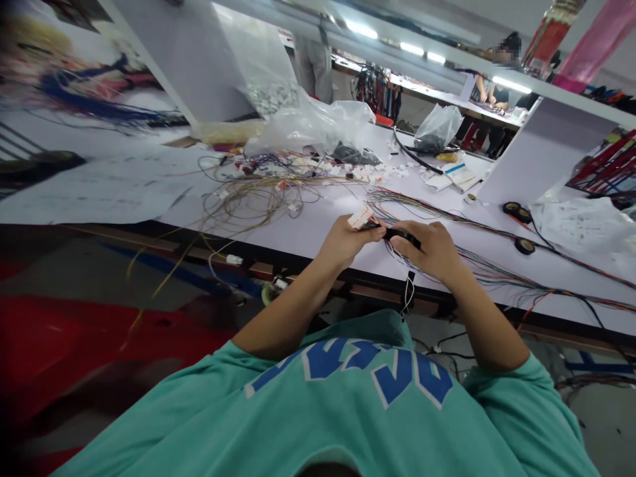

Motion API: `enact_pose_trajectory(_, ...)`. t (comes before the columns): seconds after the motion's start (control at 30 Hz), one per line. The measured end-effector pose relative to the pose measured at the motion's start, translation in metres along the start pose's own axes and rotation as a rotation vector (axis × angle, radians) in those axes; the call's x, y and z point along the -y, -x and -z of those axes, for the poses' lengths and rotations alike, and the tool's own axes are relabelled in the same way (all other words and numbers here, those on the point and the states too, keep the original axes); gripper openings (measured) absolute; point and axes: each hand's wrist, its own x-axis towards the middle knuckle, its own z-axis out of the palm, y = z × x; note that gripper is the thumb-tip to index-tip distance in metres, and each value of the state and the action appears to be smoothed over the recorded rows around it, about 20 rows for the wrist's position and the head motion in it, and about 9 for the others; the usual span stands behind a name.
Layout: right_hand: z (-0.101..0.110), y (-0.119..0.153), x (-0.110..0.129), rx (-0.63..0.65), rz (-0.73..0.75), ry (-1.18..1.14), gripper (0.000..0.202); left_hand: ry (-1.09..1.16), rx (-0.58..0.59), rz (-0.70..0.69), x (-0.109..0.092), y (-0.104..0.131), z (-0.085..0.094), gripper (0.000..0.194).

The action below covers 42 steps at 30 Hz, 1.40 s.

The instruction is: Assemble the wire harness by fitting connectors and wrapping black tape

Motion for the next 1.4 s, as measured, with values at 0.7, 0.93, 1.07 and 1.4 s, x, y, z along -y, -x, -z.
enact_pose_trajectory(0.7, -0.011, -0.021, -0.012, 0.056, 0.375, -0.083, 0.030, -0.069, -0.055, -0.095, 0.010, 0.000, 0.018, 0.024)
enact_pose_trajectory(0.93, -0.015, 0.002, 0.043, 0.166, 0.860, 0.481, 0.027, 0.129, -0.092, 0.018, 0.016, -0.004, 0.012, 0.027)
enact_pose_trajectory(1.07, 0.011, -0.003, 0.032, 0.284, 0.758, 0.425, 0.019, 0.204, -0.071, 0.093, 0.016, 0.000, 0.016, 0.031)
enact_pose_trajectory(1.4, -0.020, -0.038, -0.031, 0.336, 0.248, -0.078, 0.028, -0.041, 0.060, -0.196, 0.007, 0.002, 0.019, 0.025)
